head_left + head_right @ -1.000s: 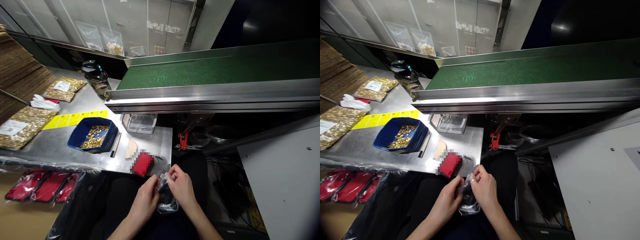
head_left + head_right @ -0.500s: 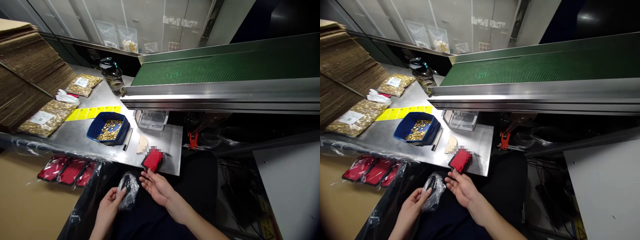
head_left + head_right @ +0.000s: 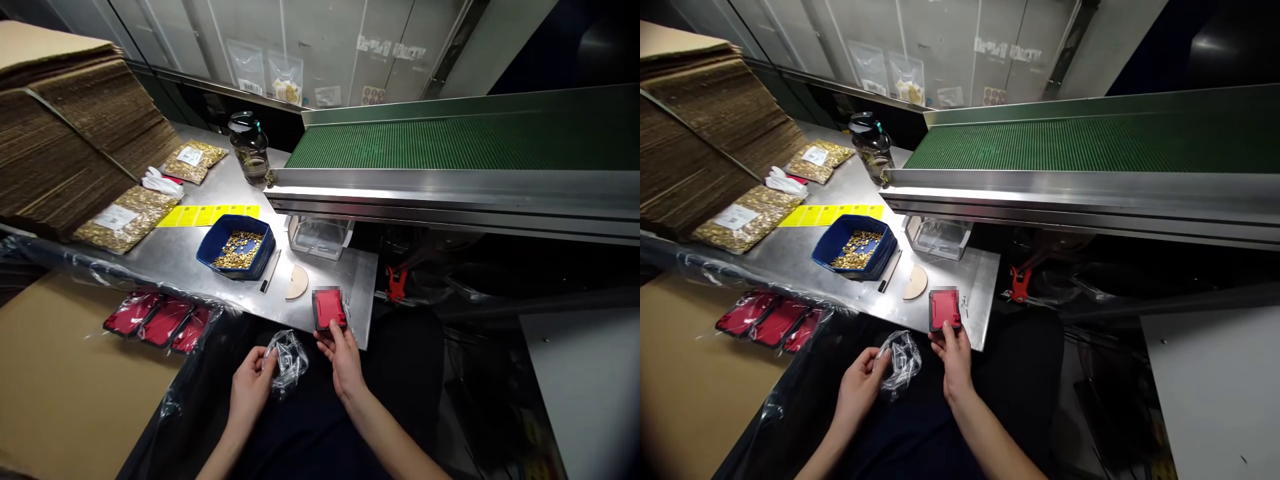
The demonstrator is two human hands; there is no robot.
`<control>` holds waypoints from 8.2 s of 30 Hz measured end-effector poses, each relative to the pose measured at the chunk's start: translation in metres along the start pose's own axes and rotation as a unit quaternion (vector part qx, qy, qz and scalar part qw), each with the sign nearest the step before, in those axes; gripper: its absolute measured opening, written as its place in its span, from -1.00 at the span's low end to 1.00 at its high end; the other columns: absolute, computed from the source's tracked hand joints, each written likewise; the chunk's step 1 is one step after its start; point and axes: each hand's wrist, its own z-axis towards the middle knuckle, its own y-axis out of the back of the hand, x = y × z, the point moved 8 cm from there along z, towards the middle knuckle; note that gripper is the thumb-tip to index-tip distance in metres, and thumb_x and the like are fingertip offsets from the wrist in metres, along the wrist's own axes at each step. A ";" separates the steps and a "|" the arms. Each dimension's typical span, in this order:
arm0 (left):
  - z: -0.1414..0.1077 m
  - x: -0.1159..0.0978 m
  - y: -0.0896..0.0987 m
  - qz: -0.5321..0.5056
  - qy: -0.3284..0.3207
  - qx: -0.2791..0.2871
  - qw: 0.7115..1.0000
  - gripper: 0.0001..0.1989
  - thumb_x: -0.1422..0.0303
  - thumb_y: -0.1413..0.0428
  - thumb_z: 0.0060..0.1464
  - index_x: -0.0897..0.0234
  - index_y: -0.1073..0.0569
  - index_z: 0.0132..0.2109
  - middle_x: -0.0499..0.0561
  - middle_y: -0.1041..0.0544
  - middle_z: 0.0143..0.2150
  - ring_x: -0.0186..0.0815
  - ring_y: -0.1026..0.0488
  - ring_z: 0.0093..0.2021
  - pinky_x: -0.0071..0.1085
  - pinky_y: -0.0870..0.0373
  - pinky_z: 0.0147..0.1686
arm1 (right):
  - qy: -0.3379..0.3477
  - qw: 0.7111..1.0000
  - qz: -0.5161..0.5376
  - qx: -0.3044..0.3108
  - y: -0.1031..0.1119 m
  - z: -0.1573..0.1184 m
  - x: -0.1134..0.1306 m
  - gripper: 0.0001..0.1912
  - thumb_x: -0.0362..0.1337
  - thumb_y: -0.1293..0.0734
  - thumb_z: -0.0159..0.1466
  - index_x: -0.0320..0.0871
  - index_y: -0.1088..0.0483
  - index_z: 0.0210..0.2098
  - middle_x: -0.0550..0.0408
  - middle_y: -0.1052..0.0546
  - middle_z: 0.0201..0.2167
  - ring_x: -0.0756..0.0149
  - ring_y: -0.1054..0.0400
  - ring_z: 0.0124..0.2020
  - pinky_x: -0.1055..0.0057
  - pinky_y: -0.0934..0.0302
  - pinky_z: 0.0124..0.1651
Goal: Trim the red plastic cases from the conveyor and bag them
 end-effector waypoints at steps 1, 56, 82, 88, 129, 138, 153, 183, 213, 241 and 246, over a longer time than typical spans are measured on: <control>0.000 -0.001 0.000 0.008 -0.004 -0.001 1.000 -0.49 -0.15 -0.15 0.13 0.25 -0.45 -0.32 -0.14 -0.29 -0.54 -0.34 -0.21 -0.49 -0.50 -0.10 -0.49 | 0.006 1.000 -0.013 0.006 -0.001 0.000 0.003 -0.40 0.10 -0.46 0.21 -0.15 -0.41 0.09 -0.03 -0.60 0.00 0.20 -0.58 -0.14 0.41 -0.40 -0.17; -0.092 -0.151 -0.060 0.235 -0.379 0.297 0.844 -0.62 0.16 -0.18 0.28 0.05 -0.53 0.20 0.20 -0.56 0.07 0.05 -0.51 0.06 -0.12 -0.53 -0.01 | 0.011 0.899 -0.249 0.361 -0.016 -0.068 0.031 -0.70 -0.05 -0.36 0.33 -0.18 -0.53 -0.22 0.08 -0.58 -0.29 0.30 -0.43 -0.31 0.44 -0.33 -0.22; -0.053 -0.030 -0.082 -0.352 0.143 0.355 0.854 -0.15 -0.29 -0.17 0.01 0.18 -0.47 0.26 0.21 -0.60 0.08 0.04 -0.55 0.06 -0.07 -0.40 0.19 | 0.168 0.906 -0.348 0.171 0.015 -0.046 0.078 -0.56 0.14 -0.36 0.31 -0.10 -0.41 -0.08 0.03 -0.49 -0.14 0.27 -0.39 -0.12 0.39 -0.30 -0.02; -0.054 -0.036 -0.087 -0.342 0.107 0.455 0.815 -0.14 -0.35 -0.07 0.05 0.19 -0.48 0.25 0.23 -0.54 0.18 0.12 -0.47 0.19 -0.01 -0.32 0.25 | 0.193 0.802 -0.472 0.313 -0.025 -0.080 0.097 -0.83 -0.17 -0.37 0.38 -0.06 -0.57 -0.28 0.17 -0.61 -0.31 0.31 -0.46 -0.22 0.40 -0.26 -0.03; -0.048 -0.091 -0.109 -0.091 0.022 0.573 0.814 -0.71 0.15 -0.16 0.29 0.27 -0.55 -0.03 0.01 -0.52 -0.14 -0.26 -0.42 -0.19 -0.39 -0.32 -0.14 | 0.136 0.736 -0.519 0.413 0.006 -0.073 0.103 -0.58 -0.22 -0.51 0.26 0.15 -0.51 0.10 0.13 -0.41 0.11 0.30 -0.39 0.05 0.41 -0.26 0.14; -0.055 -0.115 -0.085 0.026 0.001 0.484 0.875 -0.61 0.06 -0.07 0.34 0.25 -0.50 0.09 0.06 -0.58 -0.03 -0.12 -0.50 -0.04 -0.32 -0.41 -0.05 | 0.135 0.777 -0.554 0.268 0.009 -0.067 0.083 -0.93 -0.35 -0.33 0.32 -0.13 -0.39 -0.32 0.23 -0.48 -0.41 0.47 -0.33 -0.41 0.53 -0.11 -0.33; -0.112 -0.116 -0.051 -0.300 0.130 0.623 0.711 0.06 -0.06 -0.50 -0.27 0.13 -0.32 0.34 0.11 -0.52 0.11 0.02 -0.47 0.10 -0.21 -0.36 0.10 | 0.054 0.868 -0.392 0.302 -0.026 -0.127 0.105 -0.88 -0.31 -0.42 0.19 -0.16 -0.39 -0.41 0.25 -0.40 -0.51 0.50 -0.21 -0.47 0.55 -0.09 -0.38; -0.041 -0.112 -0.053 -0.553 0.158 0.287 0.766 -0.66 0.05 -0.07 0.35 0.19 -0.54 0.00 0.05 -0.64 -0.23 -0.06 -0.58 -0.01 -0.05 -0.44 0.17 | -0.004 0.886 -0.407 0.223 0.001 -0.083 0.070 -0.90 -0.30 -0.35 0.25 -0.12 -0.32 -0.37 0.26 -0.40 -0.55 0.48 -0.26 -0.54 0.55 -0.05 -0.48; -0.060 -0.082 -0.090 -0.396 0.104 0.385 0.827 -0.06 0.06 -0.46 -0.07 0.06 -0.27 0.40 0.16 -0.46 0.27 -0.03 -0.48 0.16 -0.30 -0.41 0.11 | -0.073 0.940 -0.233 0.238 0.000 -0.081 0.064 -0.61 0.00 -0.43 0.29 -0.27 -0.54 -0.33 0.05 -0.58 -0.42 0.49 -0.35 -0.53 0.56 -0.23 -0.47; -0.069 -0.047 -0.099 -0.424 0.146 0.239 0.861 -0.01 -0.01 -0.49 -0.19 0.09 -0.26 0.33 0.20 -0.46 0.25 0.08 -0.39 0.28 -0.15 -0.36 0.23 | 0.026 0.894 -0.390 0.221 0.002 -0.074 0.067 -0.90 -0.27 -0.38 0.31 -0.11 -0.55 -0.22 0.19 -0.61 -0.32 0.36 -0.47 -0.31 0.48 -0.29 -0.22; -0.067 -0.047 -0.095 -0.416 0.144 0.217 0.871 -0.05 -0.02 -0.48 -0.17 0.06 -0.27 0.30 0.15 -0.51 0.17 0.00 -0.47 0.19 -0.24 -0.44 0.12 | 0.100 0.849 -0.434 0.284 -0.008 -0.085 0.079 -0.83 -0.18 -0.40 0.35 -0.03 -0.57 -0.09 0.16 -0.58 -0.12 0.34 -0.45 -0.10 0.44 -0.26 0.00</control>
